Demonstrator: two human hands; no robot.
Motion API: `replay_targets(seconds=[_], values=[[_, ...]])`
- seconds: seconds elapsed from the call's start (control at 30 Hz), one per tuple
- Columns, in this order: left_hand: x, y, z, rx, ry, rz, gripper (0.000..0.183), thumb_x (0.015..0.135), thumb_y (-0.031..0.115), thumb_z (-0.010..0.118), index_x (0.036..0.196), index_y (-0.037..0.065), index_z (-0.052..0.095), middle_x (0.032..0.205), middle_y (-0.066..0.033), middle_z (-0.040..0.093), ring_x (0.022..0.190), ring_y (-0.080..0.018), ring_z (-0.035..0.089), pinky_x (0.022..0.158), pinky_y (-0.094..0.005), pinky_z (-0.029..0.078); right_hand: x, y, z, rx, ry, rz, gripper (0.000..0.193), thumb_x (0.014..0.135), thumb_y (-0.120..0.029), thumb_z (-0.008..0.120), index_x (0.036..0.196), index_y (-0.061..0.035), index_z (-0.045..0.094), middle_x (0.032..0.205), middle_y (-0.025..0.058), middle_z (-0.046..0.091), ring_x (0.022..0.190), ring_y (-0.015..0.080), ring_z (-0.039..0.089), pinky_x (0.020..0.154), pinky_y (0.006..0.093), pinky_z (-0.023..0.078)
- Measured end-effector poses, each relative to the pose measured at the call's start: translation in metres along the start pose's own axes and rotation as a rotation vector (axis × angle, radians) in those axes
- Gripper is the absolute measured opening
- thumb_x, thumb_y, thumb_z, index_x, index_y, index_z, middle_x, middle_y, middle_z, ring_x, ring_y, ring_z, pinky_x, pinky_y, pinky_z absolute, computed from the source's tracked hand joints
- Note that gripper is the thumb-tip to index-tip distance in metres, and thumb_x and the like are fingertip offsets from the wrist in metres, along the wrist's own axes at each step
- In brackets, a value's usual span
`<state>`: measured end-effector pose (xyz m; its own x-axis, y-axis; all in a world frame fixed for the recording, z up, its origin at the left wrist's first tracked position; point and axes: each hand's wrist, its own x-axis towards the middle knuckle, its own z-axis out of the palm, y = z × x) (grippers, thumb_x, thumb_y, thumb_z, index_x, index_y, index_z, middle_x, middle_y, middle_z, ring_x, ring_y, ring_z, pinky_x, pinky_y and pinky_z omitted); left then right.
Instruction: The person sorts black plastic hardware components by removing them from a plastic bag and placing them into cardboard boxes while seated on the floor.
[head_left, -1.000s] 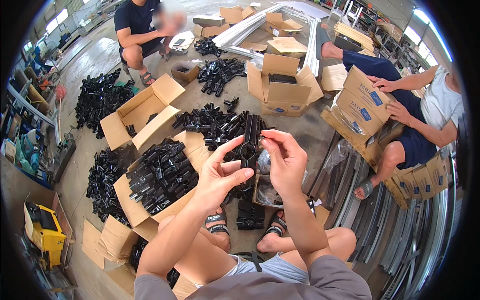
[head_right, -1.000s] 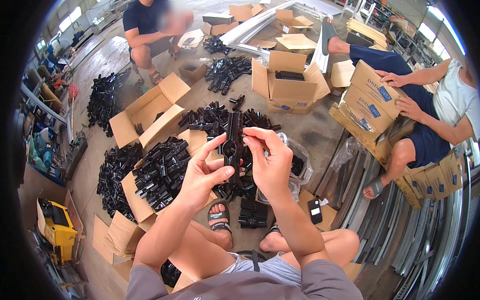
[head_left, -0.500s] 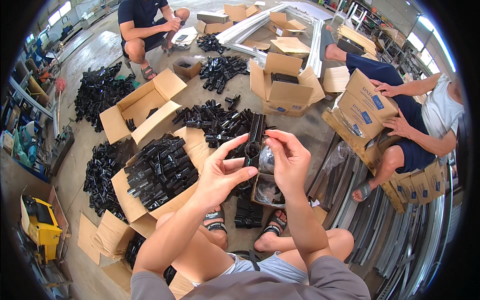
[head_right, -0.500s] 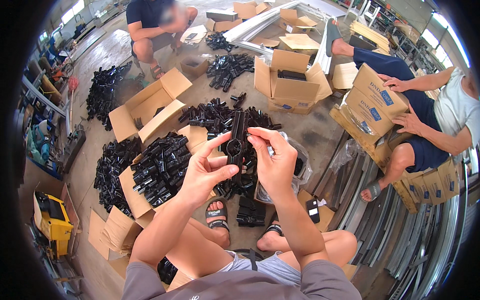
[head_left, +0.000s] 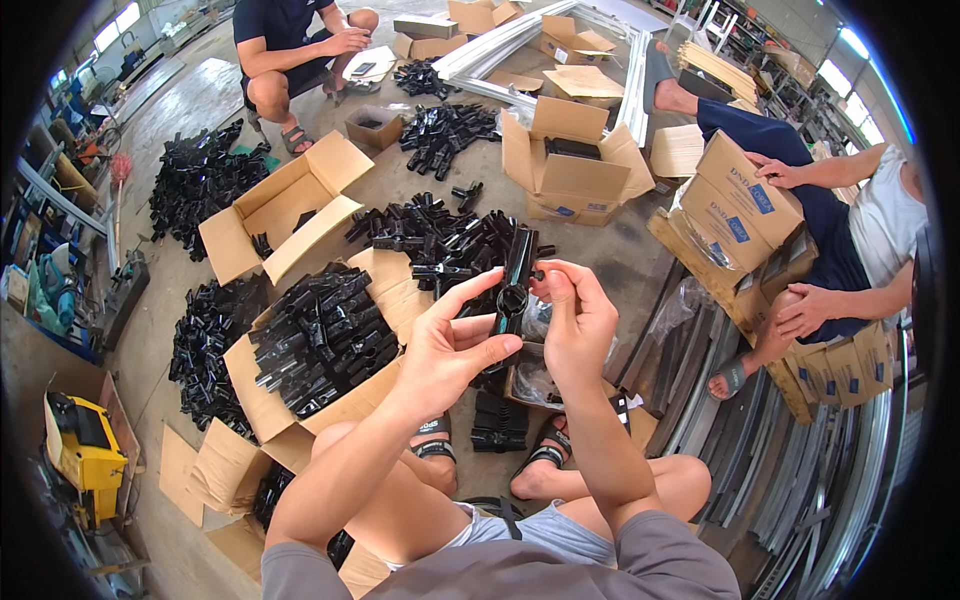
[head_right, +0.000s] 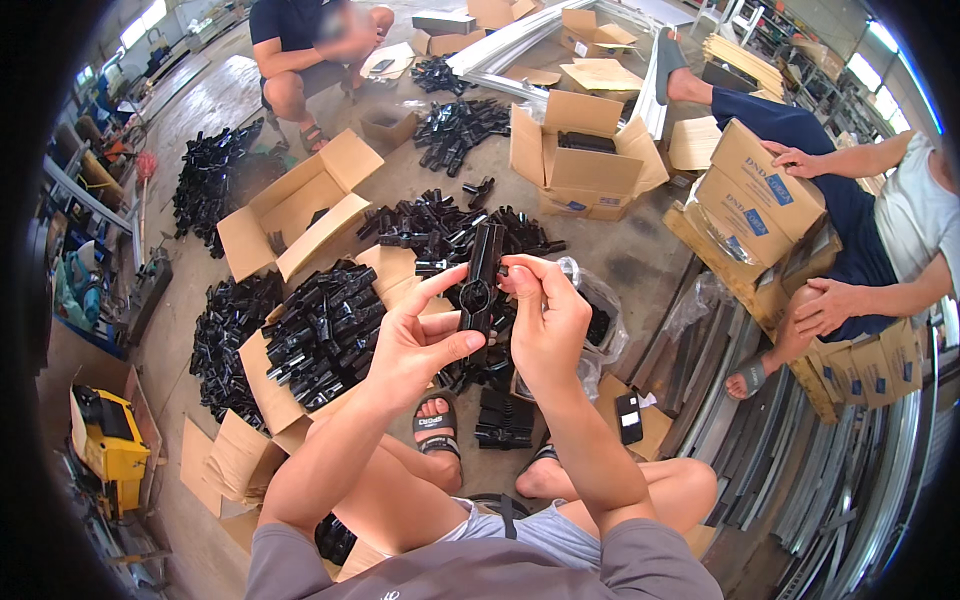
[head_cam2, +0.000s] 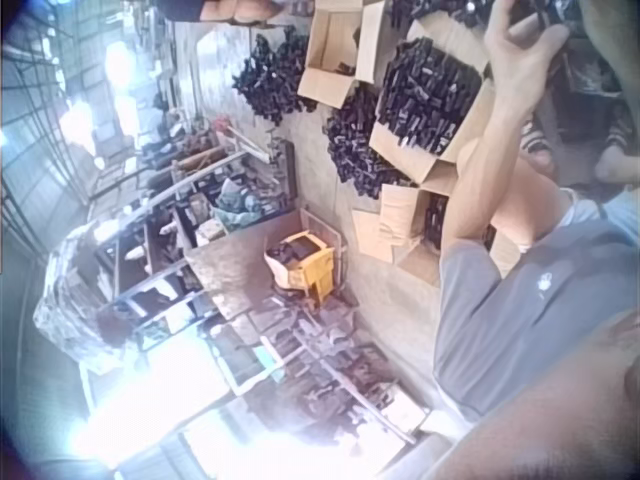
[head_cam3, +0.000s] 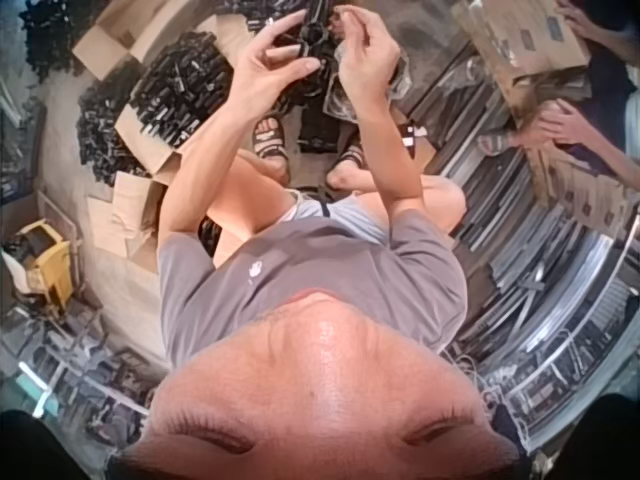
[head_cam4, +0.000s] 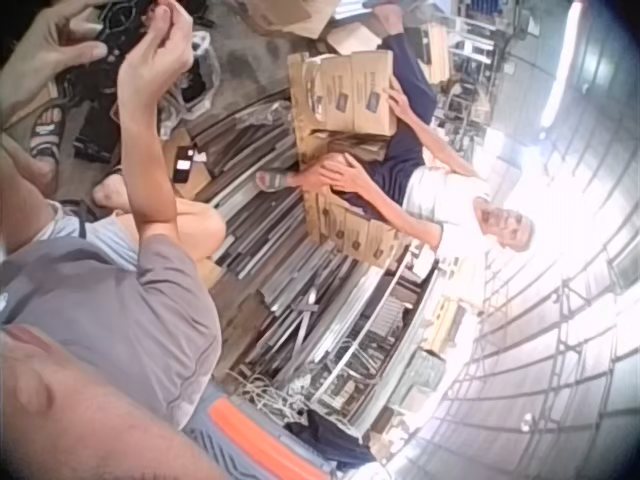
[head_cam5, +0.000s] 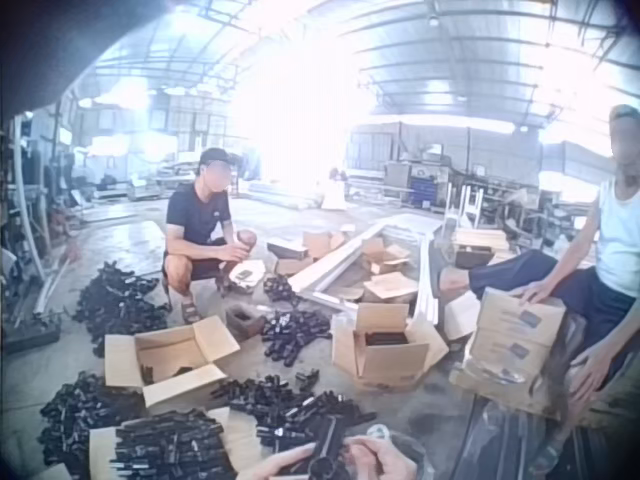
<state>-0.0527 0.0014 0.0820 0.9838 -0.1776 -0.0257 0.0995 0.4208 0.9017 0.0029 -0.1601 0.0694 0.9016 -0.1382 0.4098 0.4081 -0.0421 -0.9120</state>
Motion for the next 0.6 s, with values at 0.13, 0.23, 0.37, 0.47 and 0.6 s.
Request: replay_targets(seconds=[0.13, 0.23, 0.37, 0.47, 0.6], values=[[0.002, 0.002, 0.002, -0.009, -0.003, 0.006, 0.072, 0.093, -0.006, 0.074, 0.157, 0.01, 0.044, 0.117, -0.0116, 0.075, 0.104, -0.0114, 0.069, 0.092, -0.0276, 0.058, -0.002, -0.003, -0.004, 0.0, -0.038, -0.004, 0.013, 0.1, -0.007, 0.069, 0.107, 0.0039, 0.072, 0.098, 0.0094, 0.075, 0.087, 0.013, 0.07, 0.08, 0.0272, 0.055], [0.002, 0.002, 0.0, 0.003, -0.007, 0.003, 0.072, 0.093, -0.006, 0.074, 0.157, 0.01, 0.044, 0.117, -0.0116, 0.075, 0.104, -0.0114, 0.069, 0.092, -0.0278, 0.058, -0.001, -0.004, -0.006, -0.126, -0.054, -0.071, 0.013, 0.099, -0.007, 0.069, 0.107, 0.0034, 0.071, 0.097, 0.0117, 0.074, 0.086, 0.0174, 0.07, 0.08, 0.0295, 0.055], [0.002, 0.0, 0.0, 0.005, -0.007, -0.004, 0.072, 0.092, -0.007, 0.074, 0.156, 0.009, 0.045, 0.117, -0.0119, 0.075, 0.104, -0.0117, 0.069, 0.092, -0.0279, 0.058, 0.003, -0.001, -0.007, -0.422, -0.074, -0.319, 0.011, 0.099, -0.007, 0.068, 0.105, 0.0016, 0.069, 0.092, 0.0156, 0.07, 0.081, 0.03, 0.069, 0.075, 0.036, 0.054], [0.004, -0.002, 0.001, 0.017, -0.008, 0.008, 0.07, 0.092, -0.009, 0.074, 0.154, 0.009, 0.046, 0.116, -0.0117, 0.075, 0.103, -0.0118, 0.069, 0.091, -0.0278, 0.058, 0.002, -0.001, -0.01, -0.442, -0.071, -0.343, 0.009, 0.097, -0.005, 0.069, 0.104, 0.0009, 0.067, 0.091, 0.0161, 0.069, 0.081, 0.0343, 0.068, 0.072, 0.0397, 0.054], [0.003, -0.003, 0.001, 0.024, 0.031, -0.025, 0.068, 0.091, -0.009, 0.073, 0.152, 0.008, 0.048, 0.116, -0.0114, 0.075, 0.103, -0.012, 0.07, 0.091, -0.0279, 0.059, 0.0, 0.001, -0.012, -0.445, -0.063, -0.353, 0.011, 0.093, 0.0, 0.071, 0.104, 0.0009, 0.069, 0.093, 0.0154, 0.072, 0.083, 0.0328, 0.071, 0.072, 0.0395, 0.055]])
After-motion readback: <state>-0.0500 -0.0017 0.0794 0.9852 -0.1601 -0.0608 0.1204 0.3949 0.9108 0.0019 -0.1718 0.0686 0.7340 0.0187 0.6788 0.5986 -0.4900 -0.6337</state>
